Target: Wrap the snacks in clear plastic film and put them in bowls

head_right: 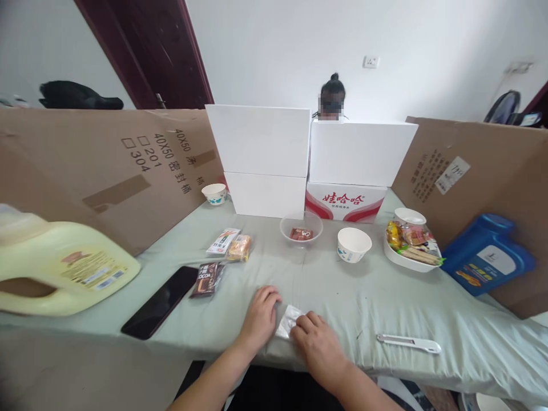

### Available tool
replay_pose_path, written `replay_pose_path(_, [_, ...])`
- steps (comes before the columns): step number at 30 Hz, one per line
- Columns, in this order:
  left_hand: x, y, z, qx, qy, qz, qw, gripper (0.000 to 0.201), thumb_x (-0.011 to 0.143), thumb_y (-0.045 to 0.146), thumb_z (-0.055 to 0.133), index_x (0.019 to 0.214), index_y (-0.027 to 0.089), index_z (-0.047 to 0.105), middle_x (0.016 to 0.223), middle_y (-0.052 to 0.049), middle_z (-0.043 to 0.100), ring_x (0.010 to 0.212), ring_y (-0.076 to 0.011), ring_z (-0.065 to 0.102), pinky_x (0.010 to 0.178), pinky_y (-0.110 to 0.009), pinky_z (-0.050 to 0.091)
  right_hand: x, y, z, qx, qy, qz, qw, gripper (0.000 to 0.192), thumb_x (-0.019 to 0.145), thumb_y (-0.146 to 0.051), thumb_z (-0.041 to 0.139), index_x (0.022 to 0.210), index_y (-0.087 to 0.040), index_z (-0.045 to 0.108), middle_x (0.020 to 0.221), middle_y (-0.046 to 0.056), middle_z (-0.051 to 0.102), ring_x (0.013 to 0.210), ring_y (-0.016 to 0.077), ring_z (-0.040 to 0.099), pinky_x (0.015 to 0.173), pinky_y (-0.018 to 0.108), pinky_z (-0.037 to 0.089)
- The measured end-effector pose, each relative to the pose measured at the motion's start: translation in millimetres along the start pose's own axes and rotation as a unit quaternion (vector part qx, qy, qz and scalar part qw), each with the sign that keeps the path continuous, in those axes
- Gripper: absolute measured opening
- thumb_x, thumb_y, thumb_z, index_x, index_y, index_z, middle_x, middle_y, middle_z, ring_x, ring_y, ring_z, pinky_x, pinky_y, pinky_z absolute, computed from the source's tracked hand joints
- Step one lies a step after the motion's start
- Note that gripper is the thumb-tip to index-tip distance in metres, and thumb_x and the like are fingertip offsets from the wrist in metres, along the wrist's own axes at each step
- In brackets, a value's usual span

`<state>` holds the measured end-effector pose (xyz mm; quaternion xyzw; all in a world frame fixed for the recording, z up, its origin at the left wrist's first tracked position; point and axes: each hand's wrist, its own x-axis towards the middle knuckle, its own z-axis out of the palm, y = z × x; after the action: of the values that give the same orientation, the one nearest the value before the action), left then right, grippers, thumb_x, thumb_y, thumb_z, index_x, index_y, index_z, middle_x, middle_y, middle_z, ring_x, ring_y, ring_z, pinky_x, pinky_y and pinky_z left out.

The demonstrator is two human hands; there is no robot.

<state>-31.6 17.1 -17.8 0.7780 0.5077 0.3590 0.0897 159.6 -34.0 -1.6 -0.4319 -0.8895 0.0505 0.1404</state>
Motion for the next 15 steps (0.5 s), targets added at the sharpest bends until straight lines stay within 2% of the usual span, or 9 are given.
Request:
replay_pose_path(2, [-0.6, -1.7, 0.9, -0.001, 0.011, 0.012, 1.000, 0.035, 0.068, -0.007, 0.040, 0.084, 0.019, 0.058, 0.096, -0.007, 0.057, 0.099, -0.0238, 0.054, 0.087, -0.042, 0.049, -0.2, 15.6, -12.8, -0.004, 0.000, 0.000, 1.000, 0.017, 0.085, -0.007, 0.053, 0.088, -0.022, 0.062, 0.089, 0.002, 0.063, 0.084, 0.0182, 0.055, 0.074, 0.029, 0.045])
replay_pose_path(4, [-1.2, -3.3, 2.4, 0.001, 0.019, 0.020, 1.000, 0.031, 0.073, -0.004, 0.041, 0.085, 0.019, 0.058, 0.098, -0.007, 0.057, 0.100, -0.0247, 0.054, 0.088, -0.043, 0.050, 5.0, 42.7, -36.7, -0.018, 0.036, 0.035, 0.999, 0.024, 0.086, -0.006, 0.048, 0.094, -0.022, 0.064, 0.092, 0.003, 0.065, 0.087, 0.0168, 0.057, 0.077, 0.027, 0.046])
replay_pose_path(5, [-1.7, -4.0, 3.3, 0.004, 0.021, 0.022, 1.000, 0.029, 0.075, -0.002, 0.042, 0.085, 0.019, 0.058, 0.099, -0.008, 0.058, 0.101, -0.0252, 0.054, 0.087, -0.043, 0.050, 10.2, 60.4, -52.3, -0.028, 0.061, 0.065, 0.996, 0.027, 0.088, -0.007, 0.045, 0.101, -0.021, 0.064, 0.097, 0.005, 0.065, 0.092, 0.0159, 0.058, 0.082, 0.026, 0.046])
replay_pose_path(6, [-2.1, -4.5, 4.2, 0.008, 0.022, 0.022, 0.999, 0.027, 0.076, -0.001, 0.043, 0.085, 0.019, 0.058, 0.099, -0.008, 0.058, 0.101, -0.0256, 0.055, 0.087, -0.043, 0.050, 17.4, 80.4, -69.2, -0.052, 0.093, 0.129, 0.986, 0.026, 0.090, -0.010, 0.044, 0.100, -0.022, 0.065, 0.100, 0.005, 0.066, 0.095, 0.0155, 0.059, 0.086, 0.026, 0.046])
replay_pose_path(8, [-2.8, -5.2, 5.6, 0.014, 0.017, 0.020, 1.000, 0.025, 0.078, 0.001, 0.043, 0.087, 0.020, 0.058, 0.100, -0.008, 0.058, 0.101, -0.0261, 0.055, 0.085, -0.043, 0.051, 37.1, 124.1, -101.3, -0.081, 0.126, 0.189, 0.971, 0.025, 0.094, -0.016, 0.041, 0.103, -0.018, 0.065, 0.106, 0.010, 0.064, 0.104, 0.0195, 0.057, 0.090, 0.031, 0.045])
replay_pose_path(10, [-3.3, -5.7, 6.6, 0.017, 0.013, 0.018, 1.000, 0.025, 0.079, 0.003, 0.043, 0.088, 0.020, 0.058, 0.102, -0.008, 0.058, 0.101, -0.0262, 0.055, 0.085, -0.044, 0.051, 60.8, 166.6, -122.7, -0.097, 0.134, 0.231, 0.959, 0.022, 0.093, -0.017, 0.045, 0.101, -0.017, 0.066, 0.103, 0.011, 0.064, 0.100, 0.0215, 0.059, 0.085, 0.034, 0.047])
replay_pose_path(12, [-3.4, -6.0, 7.1, 0.018, 0.011, 0.017, 1.000, 0.024, 0.081, 0.004, 0.043, 0.089, 0.020, 0.058, 0.103, -0.008, 0.058, 0.102, -0.0265, 0.055, 0.085, -0.045, 0.051, 84.2, 201.9, -128.3, -0.097, 0.125, 0.255, 0.954, 0.012, 0.090, -0.022, 0.055, 0.094, -0.017, 0.066, 0.093, 0.007, 0.065, 0.087, 0.0184, 0.062, 0.078, 0.033, 0.050])
replay_pose_path(15, [-3.3, -5.3, 6.7, 0.014, 0.011, 0.013, 1.000, 0.023, 0.080, 0.006, 0.044, 0.089, 0.022, 0.058, 0.102, -0.008, 0.059, 0.101, -0.0272, 0.056, 0.085, -0.046, 0.051, 110.2, 234.3, -113.4, -0.092, 0.169, 0.275, 0.942, 0.026, 0.092, -0.035, 0.058, 0.110, -0.016, 0.060, 0.105, 0.005, 0.063, 0.088, 0.0157, 0.062, 0.077, 0.035, 0.053])
